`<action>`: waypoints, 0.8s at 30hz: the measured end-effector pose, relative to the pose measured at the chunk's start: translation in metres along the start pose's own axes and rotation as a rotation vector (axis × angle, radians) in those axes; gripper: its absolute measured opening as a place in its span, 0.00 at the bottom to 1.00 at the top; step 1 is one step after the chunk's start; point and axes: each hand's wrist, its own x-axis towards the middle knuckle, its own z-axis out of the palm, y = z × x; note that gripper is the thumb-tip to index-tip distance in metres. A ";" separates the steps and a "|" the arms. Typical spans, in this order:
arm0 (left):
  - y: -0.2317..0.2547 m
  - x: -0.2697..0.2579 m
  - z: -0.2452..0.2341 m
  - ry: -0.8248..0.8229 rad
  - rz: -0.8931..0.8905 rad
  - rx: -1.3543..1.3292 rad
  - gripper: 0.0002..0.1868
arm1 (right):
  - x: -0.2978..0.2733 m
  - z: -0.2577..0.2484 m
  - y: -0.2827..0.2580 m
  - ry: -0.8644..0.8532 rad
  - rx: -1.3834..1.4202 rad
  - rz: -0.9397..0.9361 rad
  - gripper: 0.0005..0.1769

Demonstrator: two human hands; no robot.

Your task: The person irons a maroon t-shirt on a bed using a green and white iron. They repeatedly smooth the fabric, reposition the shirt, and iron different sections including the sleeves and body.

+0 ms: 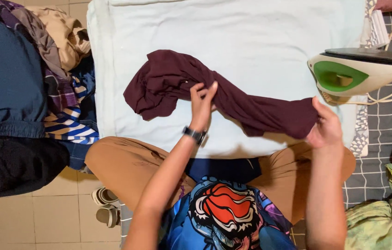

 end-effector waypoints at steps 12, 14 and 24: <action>0.089 0.052 0.023 -0.314 -0.078 -0.672 0.10 | -0.083 -0.038 -0.032 0.017 -0.102 -0.724 0.35; 0.109 0.053 0.003 -0.300 -0.036 -0.727 0.08 | -0.094 -0.028 -0.050 0.018 0.136 -0.691 0.35; 0.117 -0.051 -0.182 0.059 0.141 -0.059 0.23 | -0.087 -0.084 -0.016 0.324 -0.232 -0.337 0.30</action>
